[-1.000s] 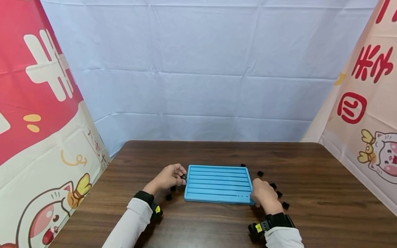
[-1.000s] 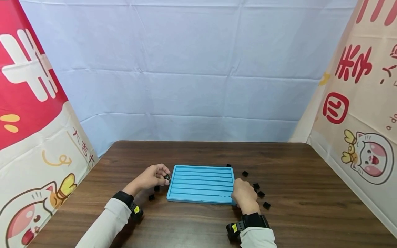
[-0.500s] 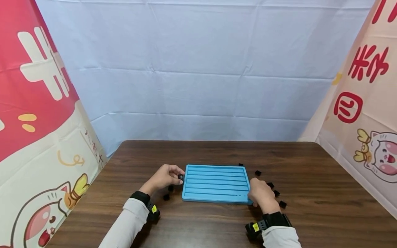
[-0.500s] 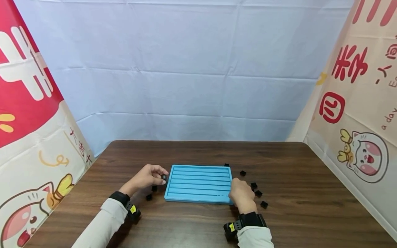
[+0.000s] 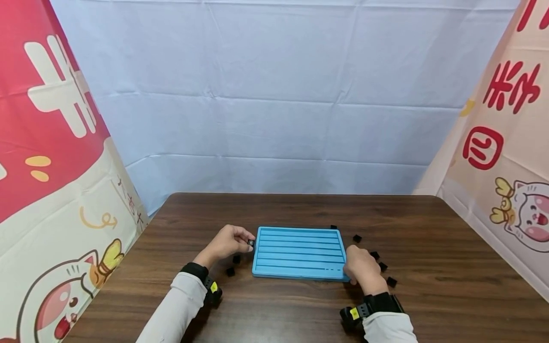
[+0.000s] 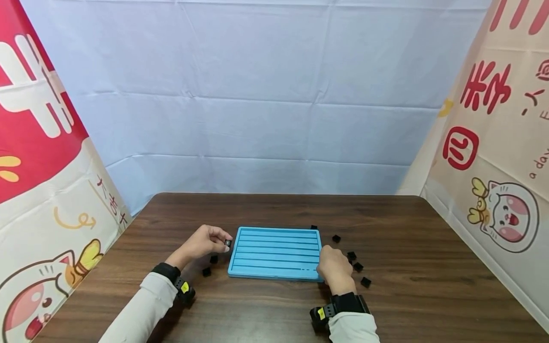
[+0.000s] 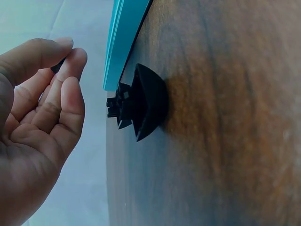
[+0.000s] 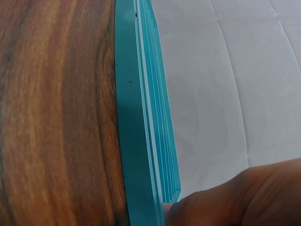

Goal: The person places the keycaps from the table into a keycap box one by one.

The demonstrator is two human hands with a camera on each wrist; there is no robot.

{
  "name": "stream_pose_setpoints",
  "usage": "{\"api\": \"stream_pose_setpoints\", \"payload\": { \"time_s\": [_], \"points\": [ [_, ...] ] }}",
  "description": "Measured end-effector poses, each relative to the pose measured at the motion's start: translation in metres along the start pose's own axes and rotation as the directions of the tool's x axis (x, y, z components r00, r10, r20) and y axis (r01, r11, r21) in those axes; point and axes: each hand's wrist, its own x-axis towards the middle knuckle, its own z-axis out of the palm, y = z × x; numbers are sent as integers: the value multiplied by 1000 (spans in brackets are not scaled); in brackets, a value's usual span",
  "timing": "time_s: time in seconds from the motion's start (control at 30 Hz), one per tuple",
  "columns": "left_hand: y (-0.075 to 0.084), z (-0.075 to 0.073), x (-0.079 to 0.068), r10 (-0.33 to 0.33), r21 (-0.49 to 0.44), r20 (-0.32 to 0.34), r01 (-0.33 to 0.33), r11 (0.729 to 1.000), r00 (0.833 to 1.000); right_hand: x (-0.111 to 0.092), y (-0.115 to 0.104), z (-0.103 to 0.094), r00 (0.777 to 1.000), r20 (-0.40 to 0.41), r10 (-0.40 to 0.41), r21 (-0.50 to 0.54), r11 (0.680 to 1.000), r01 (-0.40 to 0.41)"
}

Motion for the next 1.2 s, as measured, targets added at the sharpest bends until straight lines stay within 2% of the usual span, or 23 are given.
{"api": "stream_pose_setpoints", "payload": {
  "time_s": [0.07,0.2,0.33,0.5,0.77,1.07,1.2],
  "points": [
    [-3,0,1,0,-8,1,0,1000,1000,1,0,0,1000,5,2,0,1000,-2],
    [-22,1,7,2,-4,-10,-2,1000,1000,2,-1,0,1000,14,8,-4,1000,-8],
    [-35,4,15,33,73,-31,-31,997,999,2,1,0,1000,14,8,-6,1000,-8],
    [-33,9,20,69,180,-50,-59,982,996,2,2,0,1000,7,9,-9,1000,-9],
    [-31,18,28,89,263,-68,-68,962,994,3,4,1,1000,-4,-1,-7,1000,1],
    [-29,25,35,40,342,-37,-25,939,998,2,3,0,1000,-9,8,-14,1000,-8],
    [-28,26,38,43,375,-23,-31,927,999,2,2,0,1000,-8,14,-14,1000,-14]
  ]
}}
